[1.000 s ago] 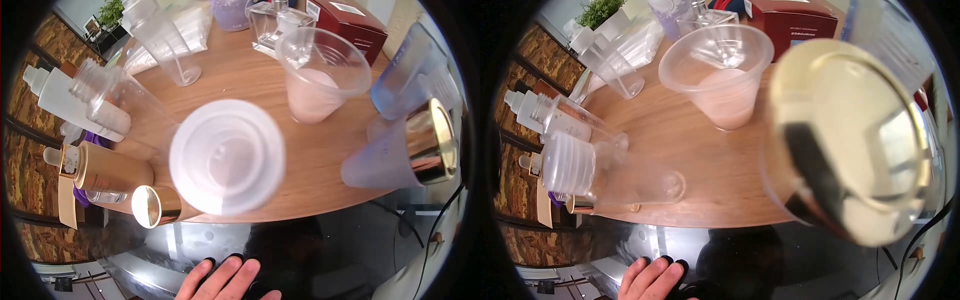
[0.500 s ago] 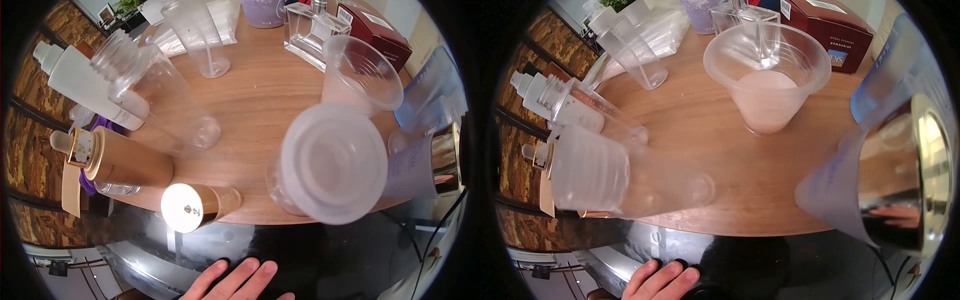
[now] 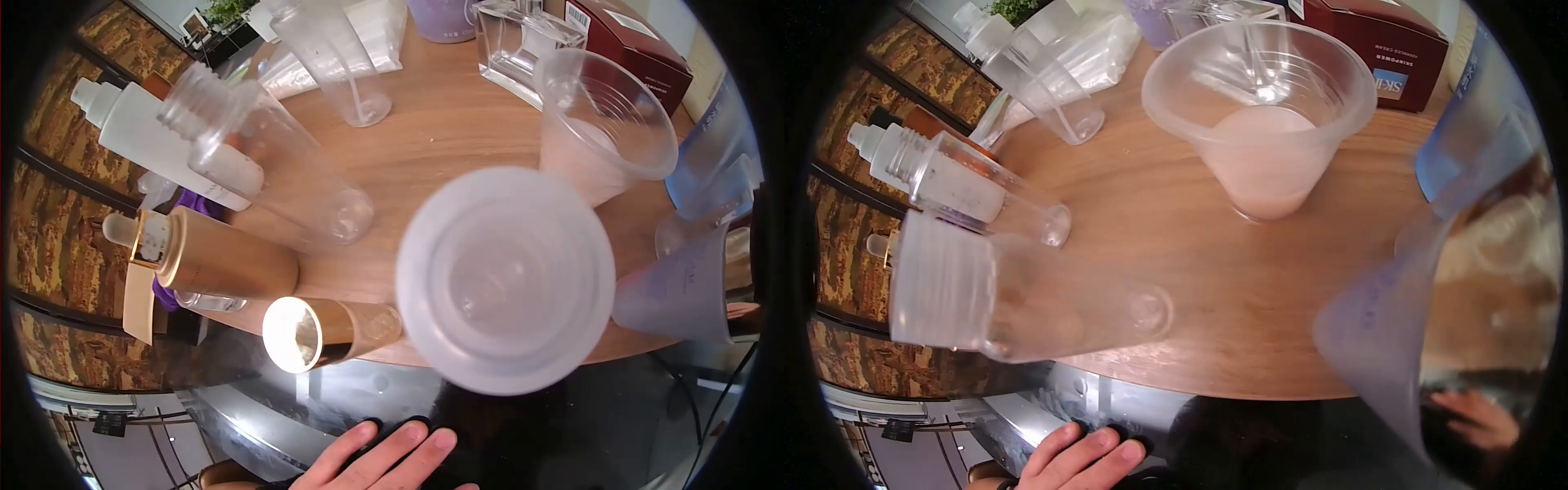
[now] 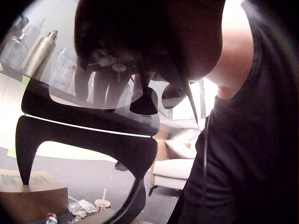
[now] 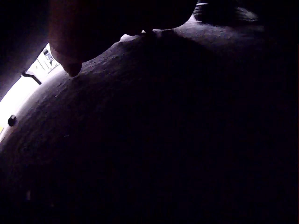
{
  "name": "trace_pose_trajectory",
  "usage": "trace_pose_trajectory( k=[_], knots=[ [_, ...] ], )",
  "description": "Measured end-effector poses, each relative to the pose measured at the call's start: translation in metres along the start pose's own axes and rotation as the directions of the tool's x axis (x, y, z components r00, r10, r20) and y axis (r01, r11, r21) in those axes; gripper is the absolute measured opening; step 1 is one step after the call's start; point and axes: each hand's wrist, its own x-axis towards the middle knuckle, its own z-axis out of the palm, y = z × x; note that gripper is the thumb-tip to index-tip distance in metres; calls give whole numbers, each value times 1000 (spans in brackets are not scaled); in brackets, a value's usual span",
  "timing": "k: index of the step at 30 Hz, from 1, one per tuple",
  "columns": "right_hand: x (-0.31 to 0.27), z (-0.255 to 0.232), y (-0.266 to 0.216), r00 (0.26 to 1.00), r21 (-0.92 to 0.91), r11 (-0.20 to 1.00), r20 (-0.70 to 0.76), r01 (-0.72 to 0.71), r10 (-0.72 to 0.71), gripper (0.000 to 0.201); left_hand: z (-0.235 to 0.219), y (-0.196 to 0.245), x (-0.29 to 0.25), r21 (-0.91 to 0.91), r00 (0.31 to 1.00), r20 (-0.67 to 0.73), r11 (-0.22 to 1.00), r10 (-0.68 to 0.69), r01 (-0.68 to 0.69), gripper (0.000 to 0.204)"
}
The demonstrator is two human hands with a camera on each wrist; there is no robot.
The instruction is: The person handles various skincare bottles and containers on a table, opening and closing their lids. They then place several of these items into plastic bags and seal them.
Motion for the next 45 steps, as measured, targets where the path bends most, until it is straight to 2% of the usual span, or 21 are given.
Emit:
trace_pose_trajectory(
  k=[1,2,3,4,6,8,11,13,14,15,16,18,19,27,31,34,37,45],
  knots=[
    [1,0,18,999,89,996,26,20,-22,54,13,6,1,-22,988,-145,999,-48,46,34],
    [2,-2,43,998,176,984,49,34,-43,49,15,5,1,-18,988,-147,999,-46,43,34],
    [8,-6,47,995,260,965,71,44,-65,43,15,4,0,-15,987,-152,999,-43,41,34],
    [17,-14,53,995,261,964,72,46,-67,43,16,5,-1,-15,987,-155,999,-41,39,34],
    [42,-38,52,958,152,954,92,257,-272,39,18,7,0,-1,983,-174,999,-53,54,32],
    [81,-78,36,875,47,884,130,465,-467,36,18,4,0,50,983,-180,998,-28,38,31],
    [137,-160,2,689,-114,685,240,720,-684,34,15,6,0,23,983,-176,998,-48,53,32],
    [154,-189,-18,538,-183,507,327,842,-777,35,15,6,1,8,986,-163,999,-47,49,32],
    [163,-201,-32,453,-207,403,367,891,-812,36,19,6,1,14,979,-200,999,-42,46,31],
    [162,-206,-44,416,-291,311,449,905,-790,36,26,5,-1,25,970,-240,999,-37,45,31],
    [162,-203,-51,414,-277,323,394,905,-821,36,30,5,0,32,959,-282,999,-33,44,31],
    [152,-190,-59,414,-247,351,283,903,-865,35,20,6,1,10,976,-212,999,-49,52,31],
    [157,-172,-39,327,-263,275,181,925,-928,34,16,6,3,-3,983,-173,998,-56,56,30],
    [241,-113,-28,346,-283,290,175,914,-922,32,14,7,3,12,983,-177,999,-45,47,30],
    [278,-95,-38,360,-305,291,202,907,-911,32,12,6,4,15,985,-168,999,-43,46,30],
    [299,-76,-41,382,-315,307,214,898,-899,31,19,5,2,-4,972,-233,999,-35,35,30],
    [322,-53,-47,398,-329,320,205,888,-894,30,11,7,2,-20,985,-160,998,-58,56,29],
    [399,3,-79,414,-360,327,197,874,-889,29,17,4,-1,33,977,-209,999,-31,39,30]
  ],
)
